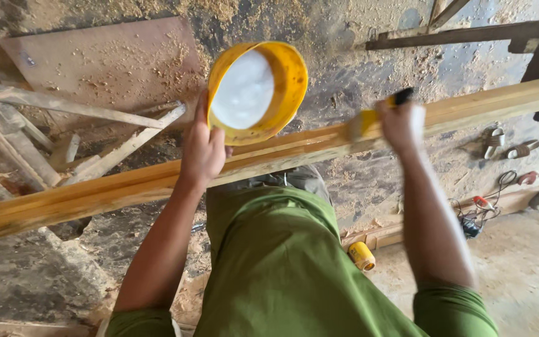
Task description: The person picks up a yellow container and a paintbrush, then applies a clear liquid to a wooden frame resting on a workbench. They repeatedly dip the brush into the container and brush along the frame's length, covering multiple sections.
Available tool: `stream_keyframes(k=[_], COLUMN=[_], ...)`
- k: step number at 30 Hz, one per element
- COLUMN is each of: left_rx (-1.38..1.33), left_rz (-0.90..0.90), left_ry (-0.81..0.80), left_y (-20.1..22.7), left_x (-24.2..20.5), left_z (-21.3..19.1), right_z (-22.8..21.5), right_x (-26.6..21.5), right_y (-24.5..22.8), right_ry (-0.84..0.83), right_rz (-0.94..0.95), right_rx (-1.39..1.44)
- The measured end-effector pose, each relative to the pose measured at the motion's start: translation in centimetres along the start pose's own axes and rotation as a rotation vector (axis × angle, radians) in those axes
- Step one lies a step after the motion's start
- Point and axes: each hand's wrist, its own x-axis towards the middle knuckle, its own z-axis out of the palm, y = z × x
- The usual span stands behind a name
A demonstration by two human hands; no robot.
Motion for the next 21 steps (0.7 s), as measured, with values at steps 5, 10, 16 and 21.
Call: stream_keyframes(k=[5, 10, 16, 21], left_rx=[-0.089, -0.211, -0.203, -0.265], left_rz=[-0.09, -0.06, 0.04, 0.084], left_ry=[-0.013, 0.016, 0.046, 0.073], left_y=[-0.2, -0.2, 0.4, -0.2], left_x=[-1.3, -1.9, -2.3, -2.4], left_z=[-0.9, -1.2, -1.8, -2.5], right_z=[-7.6, -0.8, 9.1, 4.2], right_x=[0.7, 0.4, -0.5, 1.5], right_y=[0.9, -4.2, -11.7, -10.0], right_ry=[0.12, 0.005, -0.307, -0.405], right_rz=[0.011, 0.005, 0.184, 0.18], right_rx=[-0.279, 0.125, 0.17, -0.168])
